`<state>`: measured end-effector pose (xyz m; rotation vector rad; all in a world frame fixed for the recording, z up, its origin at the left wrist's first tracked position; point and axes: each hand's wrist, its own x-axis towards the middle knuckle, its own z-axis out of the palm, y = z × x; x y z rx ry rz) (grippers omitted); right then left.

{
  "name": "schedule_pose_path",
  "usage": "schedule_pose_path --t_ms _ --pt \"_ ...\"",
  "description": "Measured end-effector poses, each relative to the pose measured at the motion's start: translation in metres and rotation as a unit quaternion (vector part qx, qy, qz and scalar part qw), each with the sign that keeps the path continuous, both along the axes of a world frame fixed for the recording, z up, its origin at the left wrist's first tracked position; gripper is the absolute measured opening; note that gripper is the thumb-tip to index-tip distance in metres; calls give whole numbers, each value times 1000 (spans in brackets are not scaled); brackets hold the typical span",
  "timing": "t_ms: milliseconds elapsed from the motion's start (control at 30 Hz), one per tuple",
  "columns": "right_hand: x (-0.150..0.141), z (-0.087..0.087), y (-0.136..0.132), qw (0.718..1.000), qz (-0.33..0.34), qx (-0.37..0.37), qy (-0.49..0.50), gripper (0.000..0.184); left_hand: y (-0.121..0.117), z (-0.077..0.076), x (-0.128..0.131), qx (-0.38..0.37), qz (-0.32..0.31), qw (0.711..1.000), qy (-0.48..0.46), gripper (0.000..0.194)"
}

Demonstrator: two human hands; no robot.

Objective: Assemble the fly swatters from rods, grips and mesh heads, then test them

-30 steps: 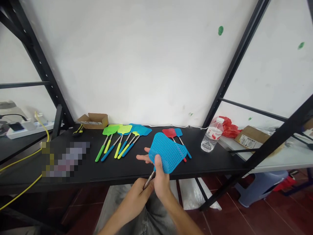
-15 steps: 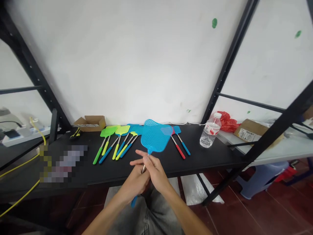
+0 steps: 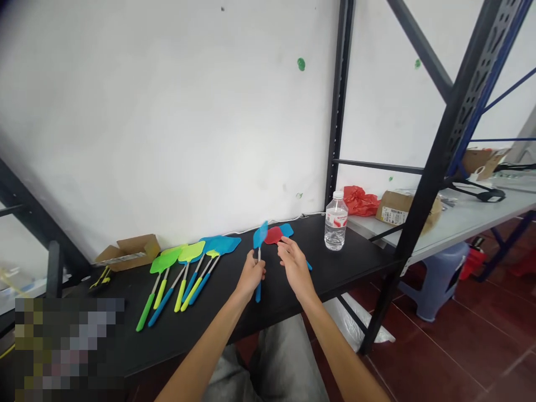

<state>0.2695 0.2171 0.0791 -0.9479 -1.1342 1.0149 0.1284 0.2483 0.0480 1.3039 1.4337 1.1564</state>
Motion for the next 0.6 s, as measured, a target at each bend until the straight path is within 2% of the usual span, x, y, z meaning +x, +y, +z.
schedule_pose_path --t_ms 100,200,300,367,433,500,533,600 --pt "9 5 1 1000 -3 -9 22 45 18 1 15 17 -5 999 41 70" --pt "12 7 3 999 -3 -12 35 44 19 2 19 43 -12 997 63 62" --pt "13 7 5 999 3 -7 32 41 10 4 3 66 -38 988 137 60" --pt "13 6 7 1000 10 -7 28 40 2 8 -20 83 -43 968 233 58" --pt "12 6 7 1000 16 -9 25 39 -7 12 -52 108 4 923 368 53" --pt "10 5 8 999 24 -9 19 38 -16 15 -86 102 103 842 520 49" --pt "8 5 8 999 28 -10 17 37 -21 16 -101 81 126 803 576 46" --pt "4 4 7 999 35 -11 13 35 -29 16 -123 31 116 758 641 37"
